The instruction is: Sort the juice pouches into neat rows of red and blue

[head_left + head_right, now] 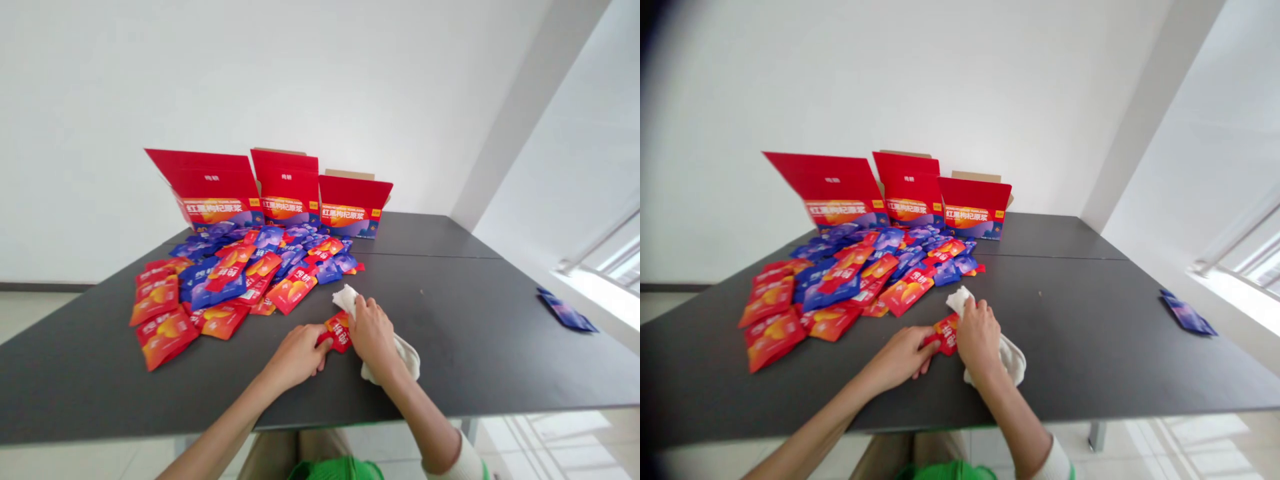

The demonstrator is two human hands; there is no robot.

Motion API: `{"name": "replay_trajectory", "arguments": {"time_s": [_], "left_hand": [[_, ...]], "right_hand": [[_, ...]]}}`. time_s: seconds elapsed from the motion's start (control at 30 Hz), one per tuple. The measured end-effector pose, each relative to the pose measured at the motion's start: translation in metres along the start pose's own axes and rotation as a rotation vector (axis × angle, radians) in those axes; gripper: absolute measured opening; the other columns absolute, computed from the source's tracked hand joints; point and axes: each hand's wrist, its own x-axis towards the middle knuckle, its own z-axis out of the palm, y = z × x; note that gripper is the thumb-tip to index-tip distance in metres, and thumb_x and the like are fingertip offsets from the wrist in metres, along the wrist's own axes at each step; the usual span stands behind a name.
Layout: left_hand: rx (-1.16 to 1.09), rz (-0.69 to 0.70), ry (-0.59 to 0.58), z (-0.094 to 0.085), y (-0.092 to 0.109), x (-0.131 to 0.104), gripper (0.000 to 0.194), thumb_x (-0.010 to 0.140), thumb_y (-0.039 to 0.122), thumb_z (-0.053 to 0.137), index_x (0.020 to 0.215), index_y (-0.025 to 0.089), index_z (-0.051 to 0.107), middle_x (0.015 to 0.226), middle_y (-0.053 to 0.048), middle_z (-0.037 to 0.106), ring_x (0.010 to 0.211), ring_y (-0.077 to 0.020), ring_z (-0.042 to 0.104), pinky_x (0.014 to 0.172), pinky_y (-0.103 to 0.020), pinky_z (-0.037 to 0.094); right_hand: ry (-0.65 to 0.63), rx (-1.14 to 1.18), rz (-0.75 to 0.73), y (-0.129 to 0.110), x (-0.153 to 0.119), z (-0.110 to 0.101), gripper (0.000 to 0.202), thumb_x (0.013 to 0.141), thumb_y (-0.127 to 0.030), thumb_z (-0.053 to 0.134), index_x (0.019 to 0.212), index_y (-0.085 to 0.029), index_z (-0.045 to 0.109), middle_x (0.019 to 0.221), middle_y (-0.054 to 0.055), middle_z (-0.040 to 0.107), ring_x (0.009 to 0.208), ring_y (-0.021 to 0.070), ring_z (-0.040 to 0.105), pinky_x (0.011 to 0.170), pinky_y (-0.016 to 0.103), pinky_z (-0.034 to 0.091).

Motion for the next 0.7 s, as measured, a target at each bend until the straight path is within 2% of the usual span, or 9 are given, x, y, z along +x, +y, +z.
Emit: {"name": "replay_trajectory", "arguments": {"time_s": [0.1,0.13,0.23,0.27,0.4,0.53,0.7], "left_hand": [[0.024,-0.014,-0.011,0.000,0.001,0.000,0.028,0.090,0.029,0.041,0.070,0.020,0.058,0.051,0.001,0.066,0.044,-0.0154,0.063,0.052,-0.022,0.045],[0.032,-0.014,-0.014,0.000,0.001,0.000,0.028,0.090,0.029,0.041,0.070,0.020,0.058,0.052,0.001,0.066,0.045,-0.0152,0.064,0.053,-0.022,0.045],[0.059,-0.013,-0.016,0.001,0.002,-0.001,0.028,0.091,0.031,0.040,0.074,0.020,0.059,0.056,0.002,0.068,0.047,-0.0148,0.064,0.055,-0.023,0.044],[0.068,-0.015,-0.016,0.001,0.002,-0.001,0.029,0.092,0.031,0.040,0.073,0.020,0.059,0.056,0.002,0.068,0.047,-0.0149,0.064,0.055,-0.023,0.044],[0.094,-0.021,-0.020,0.000,0.002,-0.001,0.030,0.091,0.029,0.041,0.067,0.020,0.058,0.054,0.001,0.068,0.048,-0.0161,0.064,0.057,-0.024,0.044],[0.109,-0.010,-0.017,-0.001,0.004,-0.002,0.028,0.092,0.030,0.041,0.073,0.021,0.060,0.056,0.002,0.069,0.050,-0.0161,0.065,0.057,-0.024,0.043],[0.135,-0.017,-0.004,-0.001,0.005,-0.002,0.030,0.091,0.025,0.042,0.066,0.020,0.058,0.055,0.001,0.068,0.050,-0.0162,0.065,0.057,-0.024,0.042]], "right_hand": [[-0.084,0.026,-0.158,0.005,0.005,-0.006,0.020,0.092,-0.022,0.048,0.110,-0.018,0.056,0.105,0.011,0.064,0.095,0.0242,0.064,0.075,0.032,0.049],[-0.080,0.017,-0.154,0.006,0.007,-0.007,0.019,0.092,-0.022,0.047,0.108,-0.018,0.056,0.106,0.011,0.064,0.096,0.0244,0.063,0.075,0.032,0.049],[-0.036,-0.082,0.028,0.011,0.012,-0.010,0.021,0.094,-0.016,0.040,0.109,-0.016,0.055,0.107,0.013,0.064,0.099,0.0254,0.062,0.078,0.033,0.049],[-0.048,-0.097,0.026,0.012,0.012,-0.010,0.022,0.094,-0.016,0.039,0.109,-0.015,0.055,0.108,0.014,0.064,0.099,0.0253,0.063,0.079,0.033,0.049],[-0.129,-0.045,-0.229,0.007,0.006,-0.015,0.019,0.095,-0.020,0.041,0.108,-0.018,0.055,0.108,0.012,0.064,0.098,0.0245,0.063,0.077,0.032,0.050],[-0.173,-0.106,-0.088,0.003,0.007,-0.025,0.021,0.096,-0.018,0.039,0.110,-0.015,0.054,0.108,0.016,0.064,0.097,0.0231,0.063,0.078,0.031,0.049],[-0.138,-0.088,-0.224,0.004,0.007,-0.017,0.020,0.096,-0.020,0.041,0.109,-0.018,0.056,0.109,0.012,0.065,0.100,0.0233,0.062,0.081,0.031,0.049]]}}
